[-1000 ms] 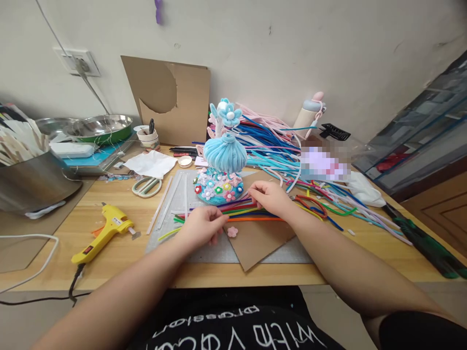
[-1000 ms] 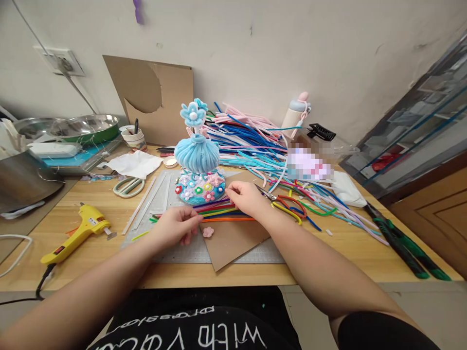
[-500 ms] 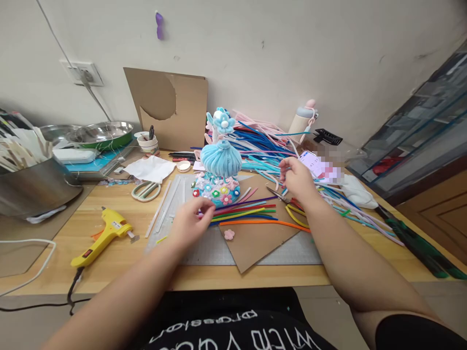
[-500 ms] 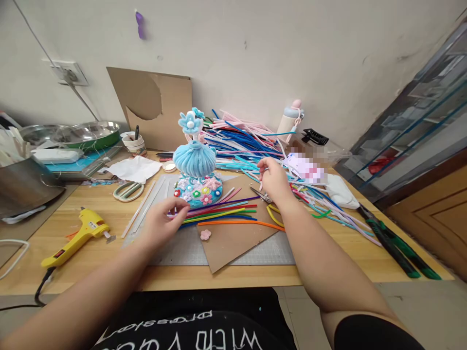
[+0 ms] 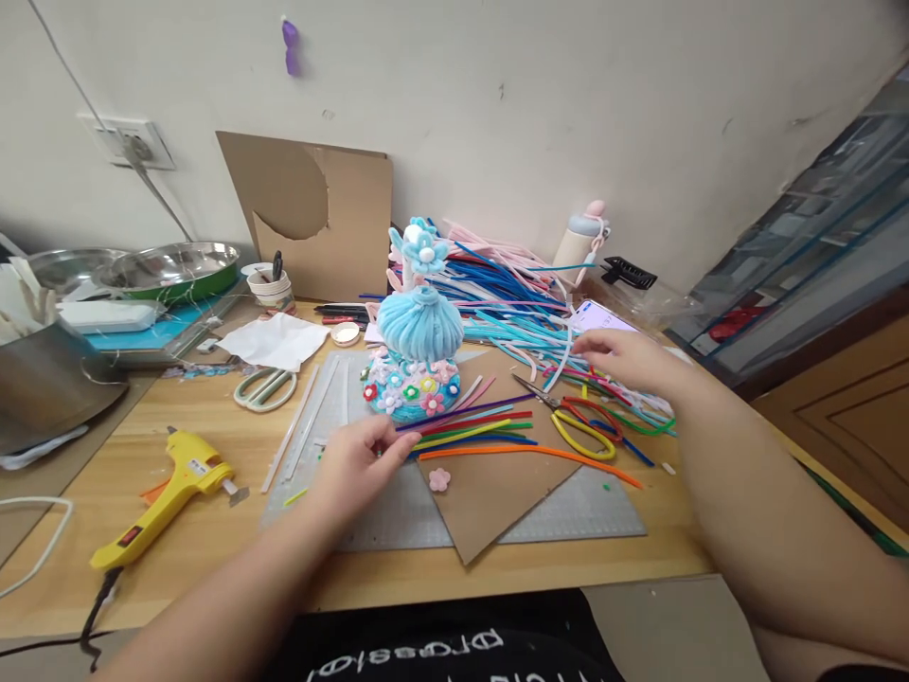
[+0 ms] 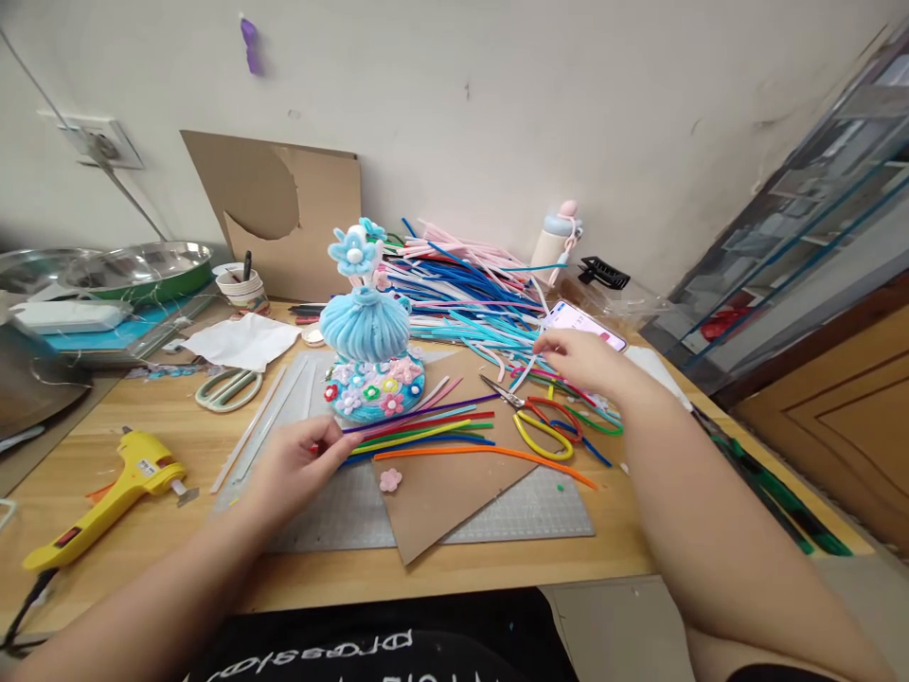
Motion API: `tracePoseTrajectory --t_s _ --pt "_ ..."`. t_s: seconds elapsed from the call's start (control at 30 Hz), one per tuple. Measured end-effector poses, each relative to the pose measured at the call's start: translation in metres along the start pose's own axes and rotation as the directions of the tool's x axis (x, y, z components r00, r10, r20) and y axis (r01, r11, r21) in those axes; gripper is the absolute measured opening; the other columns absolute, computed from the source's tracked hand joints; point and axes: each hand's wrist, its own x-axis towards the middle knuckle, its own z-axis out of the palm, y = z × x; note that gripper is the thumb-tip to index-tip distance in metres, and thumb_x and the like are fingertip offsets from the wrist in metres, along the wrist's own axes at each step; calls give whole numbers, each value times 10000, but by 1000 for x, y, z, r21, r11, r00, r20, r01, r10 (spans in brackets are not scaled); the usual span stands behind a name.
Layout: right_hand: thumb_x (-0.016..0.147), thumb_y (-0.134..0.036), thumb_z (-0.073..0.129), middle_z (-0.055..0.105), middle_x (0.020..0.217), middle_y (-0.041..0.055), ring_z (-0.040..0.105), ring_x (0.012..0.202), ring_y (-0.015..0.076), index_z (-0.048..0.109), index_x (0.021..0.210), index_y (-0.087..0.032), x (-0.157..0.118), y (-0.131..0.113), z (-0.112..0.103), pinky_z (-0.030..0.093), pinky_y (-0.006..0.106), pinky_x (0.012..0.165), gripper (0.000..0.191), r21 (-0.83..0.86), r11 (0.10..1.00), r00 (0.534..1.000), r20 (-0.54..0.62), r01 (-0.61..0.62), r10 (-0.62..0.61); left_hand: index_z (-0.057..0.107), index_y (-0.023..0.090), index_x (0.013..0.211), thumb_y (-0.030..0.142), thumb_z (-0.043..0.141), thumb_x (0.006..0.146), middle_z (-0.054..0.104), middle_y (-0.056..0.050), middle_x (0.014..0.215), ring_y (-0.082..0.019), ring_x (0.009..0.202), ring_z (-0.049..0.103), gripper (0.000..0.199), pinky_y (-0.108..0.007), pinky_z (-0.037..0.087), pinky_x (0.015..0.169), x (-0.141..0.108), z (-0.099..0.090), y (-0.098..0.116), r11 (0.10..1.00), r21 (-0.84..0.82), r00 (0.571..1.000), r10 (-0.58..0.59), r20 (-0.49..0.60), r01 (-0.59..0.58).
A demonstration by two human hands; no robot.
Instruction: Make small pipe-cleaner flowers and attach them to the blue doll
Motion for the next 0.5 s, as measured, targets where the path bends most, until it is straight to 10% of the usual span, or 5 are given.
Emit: tracePoseTrajectory --t_s 0.1,0.5 --pt "691 -72 503 645 917 71 588 897 230 699 802 -202 12 24 19 452 336 818 261 -328 908 958 206 261 -201 375 181 525 396 429 881 346 48 504 -97 501 358 420 -225 266 504 -3 0 2 996 45 996 74 50 -76" --pt "758 -56 487 591 1120 63 464 1057 285 743 869 -276 74 30 57 318 410 884 355 -500 836 974 120 225 -190 403 177 560 324 415 899 443 35 528 -100 515 419 369 -218 281 512 -2 4 -1 976 146 983 145 110 -160"
